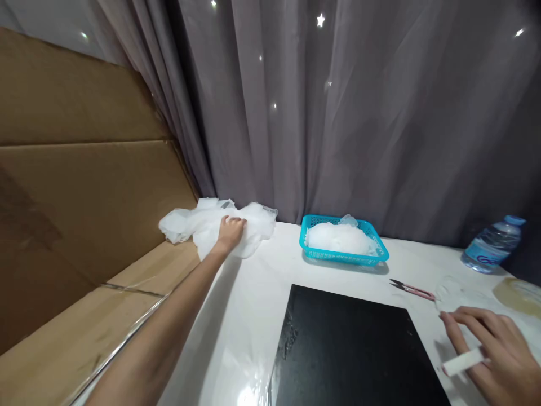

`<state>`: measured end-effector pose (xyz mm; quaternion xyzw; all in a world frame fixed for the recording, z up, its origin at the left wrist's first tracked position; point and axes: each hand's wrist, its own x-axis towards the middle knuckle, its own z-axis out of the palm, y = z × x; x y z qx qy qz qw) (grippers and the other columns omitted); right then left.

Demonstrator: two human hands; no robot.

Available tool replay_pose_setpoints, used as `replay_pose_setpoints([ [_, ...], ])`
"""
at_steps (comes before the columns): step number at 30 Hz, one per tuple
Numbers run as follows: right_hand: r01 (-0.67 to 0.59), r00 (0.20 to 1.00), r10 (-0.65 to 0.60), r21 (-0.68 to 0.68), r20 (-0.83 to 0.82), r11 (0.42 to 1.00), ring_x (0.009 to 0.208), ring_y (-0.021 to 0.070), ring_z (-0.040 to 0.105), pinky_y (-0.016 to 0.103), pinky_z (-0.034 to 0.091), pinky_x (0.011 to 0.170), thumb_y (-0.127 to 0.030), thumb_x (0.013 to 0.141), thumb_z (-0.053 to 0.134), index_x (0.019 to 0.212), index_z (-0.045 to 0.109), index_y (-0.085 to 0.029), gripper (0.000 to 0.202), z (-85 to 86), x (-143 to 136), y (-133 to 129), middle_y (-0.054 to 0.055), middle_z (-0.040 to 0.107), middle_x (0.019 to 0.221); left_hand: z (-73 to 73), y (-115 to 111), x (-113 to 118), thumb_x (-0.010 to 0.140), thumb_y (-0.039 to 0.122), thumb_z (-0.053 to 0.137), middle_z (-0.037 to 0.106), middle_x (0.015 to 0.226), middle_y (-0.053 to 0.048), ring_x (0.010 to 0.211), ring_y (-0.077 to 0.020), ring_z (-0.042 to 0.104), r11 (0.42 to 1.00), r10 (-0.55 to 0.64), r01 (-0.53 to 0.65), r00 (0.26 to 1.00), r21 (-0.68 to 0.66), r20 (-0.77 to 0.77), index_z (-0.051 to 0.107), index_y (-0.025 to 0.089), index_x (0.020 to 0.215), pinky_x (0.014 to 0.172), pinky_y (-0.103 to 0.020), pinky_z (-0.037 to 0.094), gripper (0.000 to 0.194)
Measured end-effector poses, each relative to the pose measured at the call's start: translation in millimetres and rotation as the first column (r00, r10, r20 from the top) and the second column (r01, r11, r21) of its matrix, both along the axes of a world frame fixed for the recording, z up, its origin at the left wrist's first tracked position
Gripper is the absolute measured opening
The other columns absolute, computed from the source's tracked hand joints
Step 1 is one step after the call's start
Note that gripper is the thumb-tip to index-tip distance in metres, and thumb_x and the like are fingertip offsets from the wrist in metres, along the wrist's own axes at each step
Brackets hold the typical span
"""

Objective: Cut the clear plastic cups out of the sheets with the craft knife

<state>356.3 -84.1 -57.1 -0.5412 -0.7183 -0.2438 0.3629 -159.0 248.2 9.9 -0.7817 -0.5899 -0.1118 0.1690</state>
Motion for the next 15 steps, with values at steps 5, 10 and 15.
replay_pose_setpoints([
  [5,-0.076,0.997,0.077,-0.03,0.026,0.997,0.091,0.0278,0.062,0.043,0.045,0.083,-0.033,0.104,0.05,0.114,0.068,-0.021,0.024,-6.5,1,0,0.009,0.066,0.101,-1.4,-5,-4,0.102,0.034,0.066,0.066,0.13,-0.011,0.111,-0.0254,0.068,1.0,-0.006,0.006,0.999,0.011,-0.033,0.064,0.016,0.13,0.094,-0.047,0.06,0.033],
  [10,-0.133,0.989,0.133,-0.003,0.071,0.991,0.089,0.0247,0.062,0.038,0.046,0.082,-0.031,0.106,0.049,0.113,0.071,-0.02,0.025,2.1,-9,-1,0.008,0.067,0.099,16.0,-35,-20,0.102,0.032,0.065,0.068,0.121,-0.009,0.105,-0.0235,0.069,0.996,-0.087,0.089,0.995,0.031,-0.057,0.066,0.015,0.122,0.091,-0.044,0.059,0.026],
  [15,-0.188,0.977,0.182,0.046,0.112,0.981,0.085,0.0225,0.062,0.035,0.048,0.079,-0.031,0.108,0.048,0.106,0.074,-0.02,0.028,16.2,-29,-2,0.008,0.068,0.092,7.8,-92,-14,0.106,0.018,0.047,0.069,0.102,-0.013,0.1,-0.0266,0.067,0.982,-0.185,0.185,0.982,0.029,-0.027,0.064,0.016,0.101,0.079,-0.035,0.054,0.018],
])
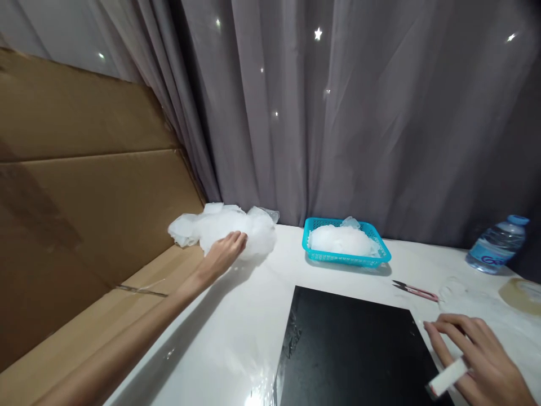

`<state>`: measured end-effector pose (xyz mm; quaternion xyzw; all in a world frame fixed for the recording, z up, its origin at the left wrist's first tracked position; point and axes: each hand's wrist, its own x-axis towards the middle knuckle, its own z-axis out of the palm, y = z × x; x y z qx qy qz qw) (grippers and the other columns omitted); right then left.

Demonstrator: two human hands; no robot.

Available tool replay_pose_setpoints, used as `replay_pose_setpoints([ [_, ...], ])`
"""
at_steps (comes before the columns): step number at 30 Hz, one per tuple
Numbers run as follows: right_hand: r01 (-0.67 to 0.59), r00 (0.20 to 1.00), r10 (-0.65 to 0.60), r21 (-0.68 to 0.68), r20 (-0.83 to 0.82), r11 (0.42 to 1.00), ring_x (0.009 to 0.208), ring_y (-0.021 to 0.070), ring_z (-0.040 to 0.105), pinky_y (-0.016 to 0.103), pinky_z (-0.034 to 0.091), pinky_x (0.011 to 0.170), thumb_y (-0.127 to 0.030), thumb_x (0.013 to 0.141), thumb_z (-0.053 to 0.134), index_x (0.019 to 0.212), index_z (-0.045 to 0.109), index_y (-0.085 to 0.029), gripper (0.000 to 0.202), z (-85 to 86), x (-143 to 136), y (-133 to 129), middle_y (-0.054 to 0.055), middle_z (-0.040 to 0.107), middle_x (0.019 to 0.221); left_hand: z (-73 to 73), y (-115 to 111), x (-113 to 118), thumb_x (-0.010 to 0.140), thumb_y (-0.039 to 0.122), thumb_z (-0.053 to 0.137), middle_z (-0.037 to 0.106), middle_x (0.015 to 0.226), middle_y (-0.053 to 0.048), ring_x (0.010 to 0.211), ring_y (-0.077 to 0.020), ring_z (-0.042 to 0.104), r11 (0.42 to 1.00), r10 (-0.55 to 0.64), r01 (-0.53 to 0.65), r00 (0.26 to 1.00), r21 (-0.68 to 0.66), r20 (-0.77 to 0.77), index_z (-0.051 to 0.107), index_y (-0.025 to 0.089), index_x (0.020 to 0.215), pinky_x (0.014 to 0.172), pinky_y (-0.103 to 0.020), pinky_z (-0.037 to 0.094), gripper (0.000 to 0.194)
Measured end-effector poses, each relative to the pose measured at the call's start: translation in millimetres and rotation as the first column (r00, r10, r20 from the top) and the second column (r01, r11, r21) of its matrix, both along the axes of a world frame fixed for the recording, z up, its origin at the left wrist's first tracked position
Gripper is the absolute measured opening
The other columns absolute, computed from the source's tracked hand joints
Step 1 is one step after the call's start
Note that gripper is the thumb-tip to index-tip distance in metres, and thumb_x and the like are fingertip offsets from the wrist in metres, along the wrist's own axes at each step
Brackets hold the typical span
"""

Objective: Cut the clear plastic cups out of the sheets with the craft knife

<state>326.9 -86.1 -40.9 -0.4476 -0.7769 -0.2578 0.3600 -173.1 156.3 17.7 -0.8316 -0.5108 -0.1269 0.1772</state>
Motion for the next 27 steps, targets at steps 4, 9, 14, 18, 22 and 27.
replay_pose_setpoints([
  [4,-0.037,0.999,0.037,0.004,0.027,0.999,0.084,0.0222,0.063,0.034,0.05,0.079,-0.025,0.108,0.047,0.105,0.076,-0.022,0.03,6.5,-12,-2,0.007,0.069,0.091,-16.4,-40,25,0.107,0.025,0.043,0.07,0.095,-0.01,0.09,-0.0253,0.069,0.997,-0.069,0.072,0.995,-0.039,0.077,0.059,0.021,0.094,0.074,-0.032,0.05,0.021],
  [9,-0.085,0.994,0.087,-0.031,0.059,0.996,0.085,0.0224,0.065,0.034,0.054,0.077,-0.02,0.107,0.046,0.111,0.076,-0.022,0.031,-0.1,-18,-2,0.007,0.071,0.091,-36.6,-80,65,0.103,0.028,0.045,0.07,0.081,-0.006,0.077,-0.0227,0.069,0.98,-0.133,0.159,0.971,-0.118,0.199,0.054,0.023,0.085,0.067,-0.031,0.047,0.021],
  [14,-0.082,0.996,0.084,-0.126,0.009,0.989,0.084,0.0213,0.068,0.034,0.056,0.079,-0.018,0.107,0.046,0.11,0.072,-0.022,0.027,-13.6,-30,-4,0.006,0.07,0.091,-48.4,-119,104,0.1,0.026,0.046,0.065,0.068,-0.001,0.061,-0.0195,0.065,0.933,-0.188,0.267,0.934,-0.243,0.304,0.046,0.025,0.079,0.057,-0.03,0.04,0.021],
  [18,-0.127,0.99,0.135,-0.209,0.025,0.97,0.089,0.0212,0.07,0.036,0.056,0.086,-0.019,0.108,0.045,0.111,0.07,-0.023,0.025,-23.0,-44,-6,0.004,0.072,0.093,-42.4,-153,133,0.106,0.03,0.04,0.058,0.061,0.005,0.051,-0.0171,0.059,0.889,-0.16,0.317,0.891,-0.33,0.425,0.046,0.026,0.096,0.055,-0.028,0.039,0.012],
  [22,-0.069,0.998,0.066,-0.285,-0.019,0.956,0.093,0.026,0.071,0.044,0.056,0.092,-0.042,0.106,0.056,0.112,0.068,-0.021,0.025,-31.7,-57,-10,0.008,0.073,0.1,-19.2,-179,153,0.106,0.035,0.048,0.058,0.061,0.008,0.051,-0.0163,0.057,0.686,-0.107,0.509,0.777,-0.52,0.62,0.046,0.027,0.116,0.055,-0.027,0.04,0.013],
  [27,-0.027,1.0,0.03,-0.333,0.004,0.943,0.1,0.0326,0.069,0.05,0.059,0.089,-0.062,0.098,0.059,0.13,0.064,-0.016,0.057,-34.8,-78,-15,0.013,0.072,0.108,-6.4,-152,149,0.091,0.063,0.068,0.072,0.091,-0.002,0.079,-0.0223,0.068,0.74,-0.238,0.482,0.84,-0.47,0.487,0.06,0.026,0.108,0.073,-0.033,0.047,0.041],
])
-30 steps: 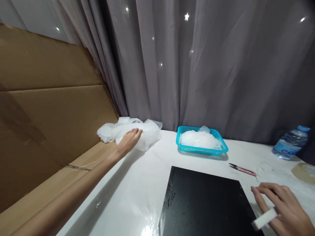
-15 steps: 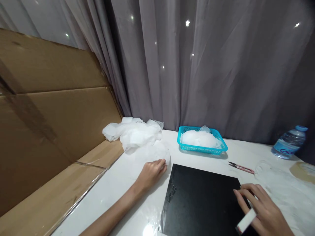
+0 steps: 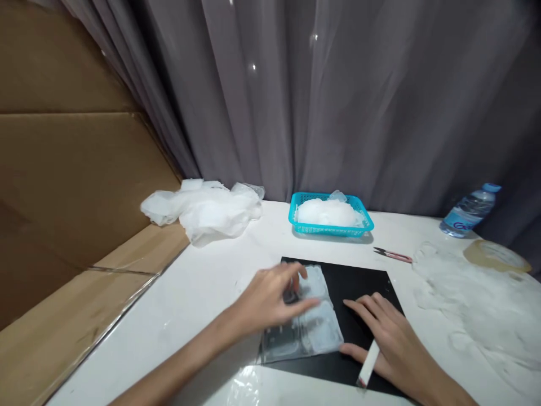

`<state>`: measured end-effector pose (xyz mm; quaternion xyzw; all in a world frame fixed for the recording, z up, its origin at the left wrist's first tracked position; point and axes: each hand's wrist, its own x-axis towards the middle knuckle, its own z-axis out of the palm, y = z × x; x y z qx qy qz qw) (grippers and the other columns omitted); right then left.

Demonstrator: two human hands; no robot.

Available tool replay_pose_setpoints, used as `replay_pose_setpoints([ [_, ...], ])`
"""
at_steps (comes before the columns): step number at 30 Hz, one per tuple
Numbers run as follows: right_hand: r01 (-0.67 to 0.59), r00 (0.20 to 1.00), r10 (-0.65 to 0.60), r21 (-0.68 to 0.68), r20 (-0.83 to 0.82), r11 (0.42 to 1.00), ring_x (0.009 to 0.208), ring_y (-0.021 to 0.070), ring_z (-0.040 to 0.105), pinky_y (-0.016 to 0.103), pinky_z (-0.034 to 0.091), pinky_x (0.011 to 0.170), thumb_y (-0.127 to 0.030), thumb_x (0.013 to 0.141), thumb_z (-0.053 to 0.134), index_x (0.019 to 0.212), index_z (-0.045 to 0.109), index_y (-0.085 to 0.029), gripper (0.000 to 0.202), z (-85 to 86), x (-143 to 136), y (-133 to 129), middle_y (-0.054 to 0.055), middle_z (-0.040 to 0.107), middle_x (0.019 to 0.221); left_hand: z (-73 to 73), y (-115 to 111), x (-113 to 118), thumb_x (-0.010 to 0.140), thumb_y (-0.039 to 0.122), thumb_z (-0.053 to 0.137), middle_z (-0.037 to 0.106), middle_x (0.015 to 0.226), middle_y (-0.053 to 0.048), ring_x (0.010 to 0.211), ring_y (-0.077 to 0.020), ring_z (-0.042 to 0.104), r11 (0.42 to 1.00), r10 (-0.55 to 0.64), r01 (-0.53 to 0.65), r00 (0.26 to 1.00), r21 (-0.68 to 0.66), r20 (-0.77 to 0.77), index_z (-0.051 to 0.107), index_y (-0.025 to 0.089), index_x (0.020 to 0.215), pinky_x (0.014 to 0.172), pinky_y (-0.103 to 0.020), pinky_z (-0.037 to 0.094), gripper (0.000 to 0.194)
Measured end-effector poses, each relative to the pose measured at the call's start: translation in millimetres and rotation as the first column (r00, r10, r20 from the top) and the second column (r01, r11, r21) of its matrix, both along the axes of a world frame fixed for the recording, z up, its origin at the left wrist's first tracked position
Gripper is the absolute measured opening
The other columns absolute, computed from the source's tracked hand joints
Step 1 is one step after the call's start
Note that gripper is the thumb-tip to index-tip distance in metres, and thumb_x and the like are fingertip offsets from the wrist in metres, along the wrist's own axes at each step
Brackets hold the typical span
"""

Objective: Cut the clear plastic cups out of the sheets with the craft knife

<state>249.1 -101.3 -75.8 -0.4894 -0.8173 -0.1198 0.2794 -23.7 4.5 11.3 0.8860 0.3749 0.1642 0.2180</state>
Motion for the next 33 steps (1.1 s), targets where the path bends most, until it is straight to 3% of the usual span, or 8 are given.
replay_pose_setpoints([
  [3,-0.022,1.0,0.022,-0.046,-0.002,0.999,0.1,0.0328,0.068,0.051,0.059,0.089,-0.065,0.094,0.064,0.134,0.063,-0.014,0.064,2.2,-13,-3,0.014,0.07,0.109,-13.5,34,-8,0.101,0.057,0.055,0.069,0.108,-0.008,0.103,-0.0275,0.065,0.993,0.09,-0.092,0.996,0.079,0.03,0.063,0.024,0.108,0.091,-0.038,0.047,0.035],
  [6,-0.03,1.0,0.029,-0.109,-0.011,0.994,0.099,0.0317,0.067,0.051,0.059,0.089,-0.057,0.095,0.067,0.133,0.062,-0.015,0.057,6.3,-22,-6,0.013,0.069,0.109,-25.6,52,-13,0.1,0.057,0.056,0.068,0.107,-0.006,0.099,-0.0258,0.065,0.997,0.073,-0.073,0.997,0.007,-0.007,0.064,0.023,0.109,0.088,-0.036,0.047,0.036],
  [11,-0.067,0.993,0.046,-0.212,-0.105,0.975,0.093,0.0273,0.063,0.045,0.057,0.085,-0.03,0.102,0.061,0.131,0.06,-0.018,0.031,16.0,-21,-6,0.009,0.067,0.102,-28.7,51,-14,0.096,0.064,0.058,0.061,0.074,0.003,0.067,-0.0184,0.058,0.969,0.077,-0.093,0.994,-0.228,-0.08,0.061,0.024,0.103,0.064,-0.029,0.04,0.041],
  [14,-0.099,0.981,0.055,-0.239,-0.186,0.966,0.085,0.0236,0.061,0.039,0.055,0.077,-0.016,0.103,0.051,0.128,0.06,-0.019,0.027,20.7,-19,-5,0.006,0.065,0.093,-30.5,51,-15,0.092,0.065,0.064,0.061,0.081,0.001,0.076,-0.0203,0.059,0.983,0.082,-0.092,0.994,-0.157,-0.071,0.063,0.023,0.097,0.07,-0.03,0.041,0.042],
  [22,0.001,0.998,0.011,0.206,-0.059,0.979,0.087,0.0222,0.06,0.034,0.05,0.076,-0.006,0.098,0.057,0.136,0.062,-0.017,0.04,28.6,-3,-4,0.009,0.064,0.098,-29.5,56,-29,0.089,0.064,0.069,0.06,0.083,-0.002,0.076,-0.0197,0.056,0.957,-0.014,0.015,1.0,-0.289,0.003,0.063,0.02,0.089,0.067,-0.029,0.042,0.044],
  [25,0.043,0.997,-0.024,0.253,-0.08,0.966,0.092,0.0229,0.059,0.035,0.049,0.081,-0.004,0.097,0.061,0.132,0.064,-0.018,0.038,37.7,4,-4,0.011,0.065,0.104,-28.5,45,-29,0.091,0.064,0.067,0.061,0.085,-0.003,0.082,-0.0229,0.058,0.975,-0.024,0.019,0.999,-0.223,-0.021,0.062,0.021,0.085,0.073,-0.033,0.044,0.044],
  [30,0.018,0.988,0.015,0.212,-0.153,0.977,0.088,0.0231,0.058,0.036,0.046,0.08,-0.005,0.099,0.059,0.129,0.062,-0.018,0.033,58.9,2,2,0.008,0.075,0.101,-8.9,-7,13,0.087,0.068,0.072,0.062,0.13,-0.012,0.121,-0.0327,0.059,0.997,-0.015,0.027,0.989,-0.079,0.144,0.052,0.028,0.136,0.1,-0.043,0.047,0.067],
  [33,0.005,0.982,0.039,0.227,-0.186,0.974,0.081,0.0214,0.059,0.035,0.041,0.071,-0.01,0.1,0.063,0.123,0.064,-0.02,0.025,68.6,-2,7,0.005,0.077,0.094,10.8,-40,50,0.084,0.071,0.073,0.067,0.127,-0.013,0.104,-0.0329,0.068,0.99,-0.072,0.091,0.982,-0.104,0.173,0.053,0.031,0.137,0.086,-0.043,0.05,0.069],
])
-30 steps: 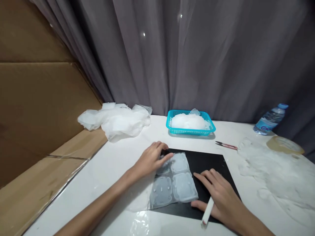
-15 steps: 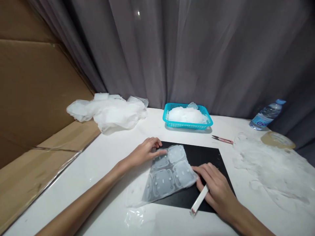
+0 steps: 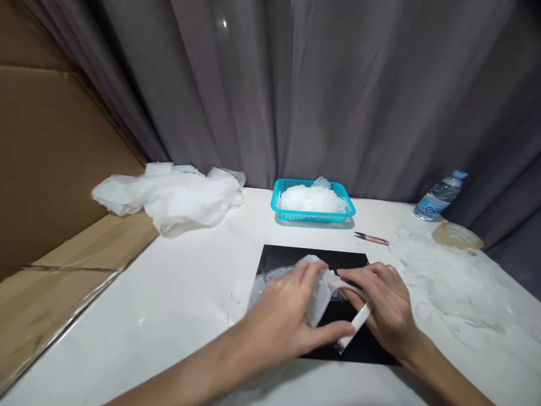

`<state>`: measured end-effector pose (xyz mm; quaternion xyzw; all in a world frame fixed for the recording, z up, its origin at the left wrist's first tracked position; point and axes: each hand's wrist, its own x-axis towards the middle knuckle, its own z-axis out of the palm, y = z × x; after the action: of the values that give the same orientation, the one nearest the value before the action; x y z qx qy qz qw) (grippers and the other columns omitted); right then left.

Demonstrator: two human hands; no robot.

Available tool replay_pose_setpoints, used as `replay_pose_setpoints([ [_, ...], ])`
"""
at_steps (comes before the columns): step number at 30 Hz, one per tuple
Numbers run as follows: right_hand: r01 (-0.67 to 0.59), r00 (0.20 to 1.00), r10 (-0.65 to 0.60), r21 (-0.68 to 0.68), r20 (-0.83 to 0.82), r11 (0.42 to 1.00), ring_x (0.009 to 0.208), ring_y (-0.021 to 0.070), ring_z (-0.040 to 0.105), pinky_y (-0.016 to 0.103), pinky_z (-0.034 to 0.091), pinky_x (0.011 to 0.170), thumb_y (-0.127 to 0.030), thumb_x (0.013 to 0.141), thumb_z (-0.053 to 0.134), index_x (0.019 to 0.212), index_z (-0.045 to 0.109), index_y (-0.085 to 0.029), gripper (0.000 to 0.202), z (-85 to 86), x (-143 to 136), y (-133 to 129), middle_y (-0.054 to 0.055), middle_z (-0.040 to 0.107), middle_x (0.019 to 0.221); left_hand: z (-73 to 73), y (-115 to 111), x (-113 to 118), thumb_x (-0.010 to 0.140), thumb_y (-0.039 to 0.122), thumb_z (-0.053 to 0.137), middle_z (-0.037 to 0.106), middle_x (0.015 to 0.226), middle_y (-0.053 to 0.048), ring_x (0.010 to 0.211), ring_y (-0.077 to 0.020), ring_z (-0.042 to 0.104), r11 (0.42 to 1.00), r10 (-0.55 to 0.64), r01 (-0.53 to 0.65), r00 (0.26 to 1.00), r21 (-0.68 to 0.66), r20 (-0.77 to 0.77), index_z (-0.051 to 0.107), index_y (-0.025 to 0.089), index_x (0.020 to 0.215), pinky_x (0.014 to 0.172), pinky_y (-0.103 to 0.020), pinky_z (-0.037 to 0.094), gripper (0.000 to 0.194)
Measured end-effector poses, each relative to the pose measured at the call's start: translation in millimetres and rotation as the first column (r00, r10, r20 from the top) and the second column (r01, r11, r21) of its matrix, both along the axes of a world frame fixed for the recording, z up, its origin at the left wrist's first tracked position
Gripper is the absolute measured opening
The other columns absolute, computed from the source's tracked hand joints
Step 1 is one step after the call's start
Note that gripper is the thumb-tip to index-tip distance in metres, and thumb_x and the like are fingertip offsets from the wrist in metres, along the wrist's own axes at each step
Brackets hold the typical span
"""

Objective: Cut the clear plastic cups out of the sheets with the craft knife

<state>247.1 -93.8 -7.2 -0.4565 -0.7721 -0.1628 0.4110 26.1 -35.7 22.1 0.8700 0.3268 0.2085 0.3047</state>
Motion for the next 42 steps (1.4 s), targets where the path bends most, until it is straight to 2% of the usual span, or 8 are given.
replay_pose_setpoints([
  [7,-0.017,0.955,-0.039,-0.187,-0.294,0.982,0.077,0.0203,0.059,0.033,0.047,0.072,-0.031,0.097,0.073,0.114,0.069,-0.024,0.019,3.0,16,6,0.002,0.071,0.084,16.0,25,29,0.101,0.044,0.06,0.072,0.09,-0.003,0.079,-0.0186,0.064,0.888,-0.158,0.215,0.973,-0.408,0.169,0.073,0.023,0.105,0.07,-0.028,0.045,0.025],
  [14,-0.507,0.74,-0.014,-0.571,-0.673,0.646,0.115,0.03,0.066,0.037,0.053,0.096,-0.064,0.095,0.061,0.121,0.073,-0.024,0.049,13.4,54,1,0.011,0.07,0.131,20.9,20,31,0.085,0.039,0.081,0.068,0.081,-0.002,0.064,-0.015,0.064,0.308,0.361,0.224,0.872,-0.925,0.331,0.073,0.016,0.101,0.058,-0.025,0.054,0.028],
  [17,-0.659,0.621,-0.049,-0.555,-0.782,0.508,0.109,0.0315,0.068,0.039,0.055,0.094,-0.074,0.095,0.052,0.126,0.072,-0.023,0.063,17.5,62,-3,0.012,0.073,0.121,20.9,11,31,0.083,0.033,0.083,0.071,0.087,-0.004,0.069,-0.0174,0.069,0.174,0.535,0.222,0.797,-0.96,0.281,0.072,0.016,0.103,0.063,-0.027,0.06,0.029],
  [25,-0.346,0.74,-0.265,-0.687,-0.619,0.639,0.078,0.021,0.061,0.03,0.049,0.07,-0.058,0.096,0.065,0.089,0.073,-0.018,0.041,4.7,44,12,0.004,0.069,0.085,-5.0,46,16,0.1,0.044,0.067,0.071,0.095,-0.006,0.081,-0.0155,0.067,0.66,0.129,0.268,0.879,-0.701,0.458,0.071,0.014,0.109,0.074,-0.023,0.054,0.032],
  [32,-0.008,0.903,-0.187,-0.451,-0.387,0.893,0.1,0.0283,0.062,0.039,0.05,0.084,-0.06,0.095,0.063,0.113,0.073,-0.023,0.042,42.2,26,53,0.011,0.065,0.113,57.8,68,-11,0.106,0.04,0.053,0.074,0.099,-0.004,0.088,-0.018,0.069,0.992,0.04,-0.006,0.962,-0.128,0.271,0.071,0.017,0.113,0.076,-0.025,0.052,0.03],
  [34,0.108,0.867,-0.273,-0.377,-0.418,0.92,0.093,0.0271,0.061,0.038,0.05,0.078,-0.068,0.093,0.06,0.118,0.07,-0.022,0.053,60.8,9,56,0.012,0.063,0.111,76.7,62,-18,0.106,0.035,0.051,0.073,0.088,0.001,0.075,-0.0142,0.066,0.971,0.144,-0.178,0.969,0.161,0.202,0.071,0.02,0.119,0.07,-0.023,0.049,0.028],
  [37,-0.188,0.828,-0.162,-0.538,-0.536,0.822,0.072,0.0204,0.056,0.034,0.049,0.071,-0.074,0.101,0.038,0.093,0.071,-0.022,0.063,78.8,-20,51,0.005,0.059,0.078,84.3,41,-17,0.106,0.029,0.049,0.069,0.074,0.004,0.061,-0.0125,0.063,0.869,0.27,-0.339,0.935,0.36,0.229,0.069,0.021,0.123,0.061,-0.022,0.048,0.027],
  [42,-0.563,0.559,-0.194,-0.541,-0.806,0.625,0.083,0.0207,0.066,0.032,0.055,0.08,-0.073,0.098,0.048,0.102,0.072,-0.025,0.054,66.8,-43,58,0.003,0.071,0.09,58.8,15,2,0.103,0.036,0.061,0.077,0.11,-0.01,0.099,-0.0266,0.074,0.902,0.056,-0.049,0.998,0.428,-0.002,0.07,0.016,0.115,0.08,-0.033,0.057,0.025],
])
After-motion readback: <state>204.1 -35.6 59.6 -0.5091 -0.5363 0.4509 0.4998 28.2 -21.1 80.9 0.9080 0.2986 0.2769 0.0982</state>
